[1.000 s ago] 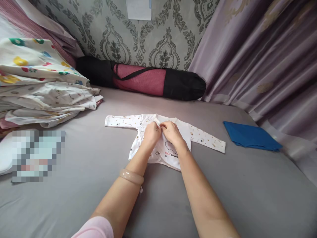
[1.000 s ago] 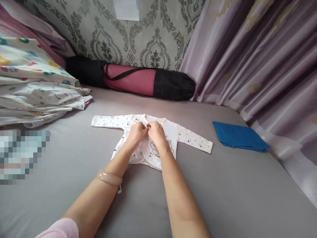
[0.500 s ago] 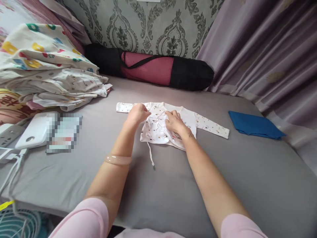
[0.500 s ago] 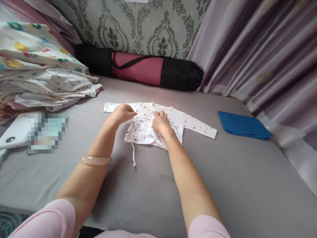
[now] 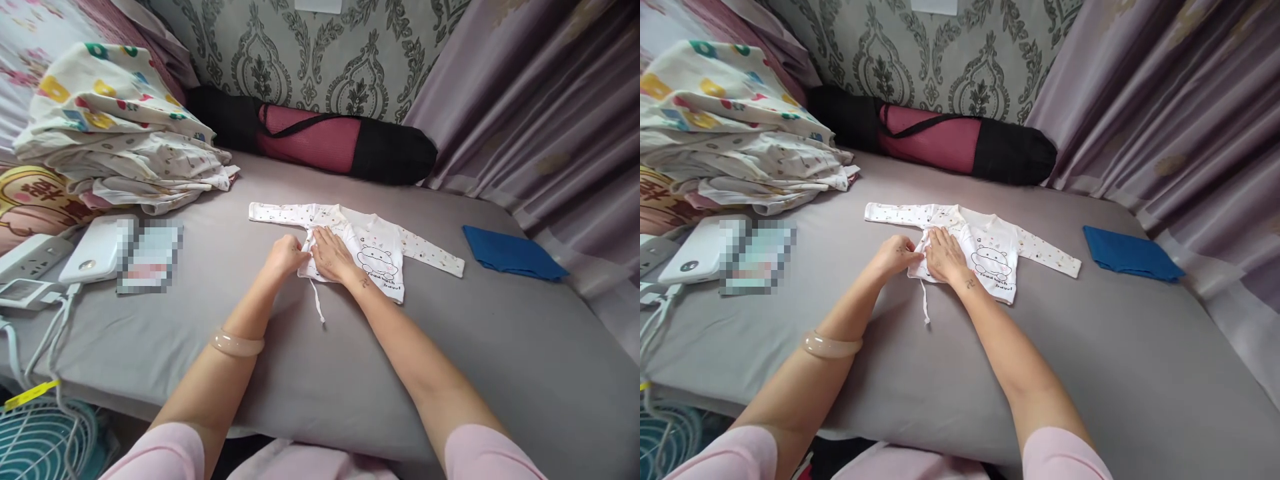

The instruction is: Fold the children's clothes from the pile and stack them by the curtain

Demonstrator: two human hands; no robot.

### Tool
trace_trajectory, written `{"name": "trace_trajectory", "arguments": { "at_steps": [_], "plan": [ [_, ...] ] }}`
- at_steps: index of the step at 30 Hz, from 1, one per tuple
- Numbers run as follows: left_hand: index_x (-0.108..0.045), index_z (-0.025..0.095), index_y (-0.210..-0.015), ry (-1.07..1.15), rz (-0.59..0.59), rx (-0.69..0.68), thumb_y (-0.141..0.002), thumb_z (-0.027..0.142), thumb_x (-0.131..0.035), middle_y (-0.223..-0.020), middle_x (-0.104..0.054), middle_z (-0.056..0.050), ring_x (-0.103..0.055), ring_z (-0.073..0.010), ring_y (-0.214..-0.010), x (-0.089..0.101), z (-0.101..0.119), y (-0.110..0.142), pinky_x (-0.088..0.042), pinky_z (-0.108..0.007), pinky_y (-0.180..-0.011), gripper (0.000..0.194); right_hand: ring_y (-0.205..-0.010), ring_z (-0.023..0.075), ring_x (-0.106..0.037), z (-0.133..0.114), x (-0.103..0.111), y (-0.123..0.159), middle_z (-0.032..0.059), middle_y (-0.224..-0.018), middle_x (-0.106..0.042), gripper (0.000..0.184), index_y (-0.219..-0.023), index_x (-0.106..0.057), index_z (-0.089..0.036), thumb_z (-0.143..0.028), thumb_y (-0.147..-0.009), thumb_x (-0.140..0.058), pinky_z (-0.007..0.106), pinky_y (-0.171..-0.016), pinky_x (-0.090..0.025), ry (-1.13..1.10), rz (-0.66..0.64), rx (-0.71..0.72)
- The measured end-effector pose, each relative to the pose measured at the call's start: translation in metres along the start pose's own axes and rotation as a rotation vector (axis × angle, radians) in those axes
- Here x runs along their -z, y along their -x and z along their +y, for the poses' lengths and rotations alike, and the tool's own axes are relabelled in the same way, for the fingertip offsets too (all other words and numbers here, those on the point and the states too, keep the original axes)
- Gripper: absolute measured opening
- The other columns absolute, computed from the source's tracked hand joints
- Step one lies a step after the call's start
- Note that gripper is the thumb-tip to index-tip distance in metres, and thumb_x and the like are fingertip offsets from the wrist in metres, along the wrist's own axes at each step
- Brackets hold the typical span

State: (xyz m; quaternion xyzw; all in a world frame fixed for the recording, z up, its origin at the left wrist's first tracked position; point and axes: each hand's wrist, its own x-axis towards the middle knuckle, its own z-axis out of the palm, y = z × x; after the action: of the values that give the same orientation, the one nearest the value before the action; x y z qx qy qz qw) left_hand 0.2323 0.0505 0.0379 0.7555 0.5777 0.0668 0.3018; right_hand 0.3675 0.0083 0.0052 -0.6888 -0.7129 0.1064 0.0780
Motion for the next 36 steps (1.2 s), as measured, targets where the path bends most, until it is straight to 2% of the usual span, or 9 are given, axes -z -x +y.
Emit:
{"name": "trace_trajectory", "arguments": {
  "at_steps": [11, 17, 20, 22, 24, 26, 29, 33, 36],
  "plan": [
    [-0.051, 0.02, -0.062, 0.205, -0.188, -0.002, -0.076, 0.028, -0.054, -0.045, -0.05, 0.003, -0.046, -0.0121, -0.046, 0.006, -0.016, -0.001, -0.033, -0.024, -0.049, 0.017, -0.149, 0.0265, -0.008, 0.0, -0.001, 0.003, 0.0086, -0.162, -0.018, 0.059, -0.154, -0.025, -0.017, -0.039, -0.099, -0.024, 0.045, -0.119, -0.007, 0.028, 0.003, -0.01],
    [-0.057, 0.019, -0.072, 0.087, -0.135, 0.008, -0.073, 0.027, -0.061, -0.058, -0.061, 0.0, -0.055, -0.0142, -0.056, 0.011, -0.016, -0.003, -0.04, -0.024, -0.055, 0.009, -0.149, 0.0259, -0.009, 0.002, -0.003, 0.003, 0.0097, -0.161, -0.02, 0.058, -0.153, -0.029, -0.016, -0.037, -0.099, -0.031, 0.046, -0.119, -0.005, -0.061, 0.02, 0.004],
    [-0.06, 0.02, -0.076, -0.075, -0.074, 0.013, -0.075, 0.027, -0.062, -0.075, -0.067, -0.005, -0.061, -0.0195, -0.072, 0.013, -0.011, 0.002, -0.044, -0.027, -0.064, 0.008, -0.147, 0.0209, -0.02, 0.013, 0.009, 0.004, 0.0075, -0.159, -0.026, 0.053, -0.149, -0.036, -0.02, -0.037, -0.099, -0.032, 0.042, -0.118, -0.017, -0.277, 0.061, 0.035],
    [-0.062, 0.02, -0.084, -0.182, 0.012, 0.011, -0.078, 0.028, -0.06, -0.091, -0.068, -0.01, -0.062, -0.025, -0.086, 0.013, -0.008, 0.008, -0.046, -0.031, -0.07, 0.01, -0.139, 0.0177, -0.035, 0.026, 0.023, 0.009, 0.0065, -0.155, -0.036, 0.048, -0.143, -0.044, -0.022, -0.034, -0.099, -0.029, 0.037, -0.111, -0.031, -0.446, 0.206, -0.016],
    [-0.062, 0.018, -0.095, -0.268, 0.105, 0.01, -0.082, 0.026, -0.056, -0.105, -0.065, -0.014, -0.061, -0.0295, -0.097, 0.014, -0.006, 0.015, -0.047, -0.036, -0.075, 0.017, -0.124, 0.0181, -0.052, 0.038, 0.036, 0.019, 0.0092, -0.14, -0.053, 0.044, -0.134, -0.052, -0.019, -0.03, -0.097, -0.031, 0.035, -0.101, -0.041, -0.535, 0.334, -0.1],
    [-0.06, 0.015, -0.106, -0.319, 0.194, -0.009, -0.084, 0.023, -0.052, -0.116, -0.061, -0.019, -0.059, -0.0318, -0.102, 0.014, -0.002, 0.02, -0.047, -0.039, -0.078, 0.025, -0.104, 0.0186, -0.062, 0.045, 0.046, 0.034, 0.0088, -0.115, -0.066, 0.037, -0.118, -0.062, -0.016, -0.027, -0.094, -0.036, 0.033, -0.092, -0.045, -0.529, 0.333, -0.165],
    [-0.062, 0.014, -0.105, -0.289, 0.229, -0.185, -0.085, 0.02, -0.048, -0.115, -0.061, -0.017, -0.059, -0.0299, -0.103, 0.009, 0.007, 0.026, -0.046, -0.037, -0.08, 0.024, -0.087, 0.019, -0.062, 0.042, 0.049, 0.057, 0.005, -0.09, -0.068, 0.022, -0.093, -0.066, -0.018, -0.028, -0.088, -0.048, 0.031, -0.079, -0.046, -0.402, 0.179, -0.207],
    [-0.065, 0.018, -0.09, -0.152, 0.011, -0.569, -0.086, 0.022, -0.048, -0.092, -0.067, -0.007, -0.06, -0.0219, -0.091, -0.012, 0.022, 0.028, -0.045, -0.03, -0.079, 0.018, -0.087, 0.0204, -0.06, 0.025, 0.04, 0.075, 0.0068, -0.1, -0.066, 0.019, -0.094, -0.061, -0.021, -0.035, -0.081, -0.061, 0.029, -0.071, -0.043, -0.233, 0.045, -0.23],
    [-0.065, 0.019, -0.085, -0.165, -0.083, -0.644, -0.088, 0.025, -0.046, -0.087, -0.067, -0.006, -0.061, -0.0205, -0.085, -0.028, 0.028, 0.029, -0.043, -0.029, -0.074, 0.02, -0.089, 0.0211, -0.059, 0.02, 0.037, 0.078, 0.0088, -0.103, -0.065, 0.016, -0.097, -0.061, -0.02, -0.025, -0.082, -0.056, 0.029, -0.071, -0.042, -0.153, 0.052, -0.218]
  ]
}}
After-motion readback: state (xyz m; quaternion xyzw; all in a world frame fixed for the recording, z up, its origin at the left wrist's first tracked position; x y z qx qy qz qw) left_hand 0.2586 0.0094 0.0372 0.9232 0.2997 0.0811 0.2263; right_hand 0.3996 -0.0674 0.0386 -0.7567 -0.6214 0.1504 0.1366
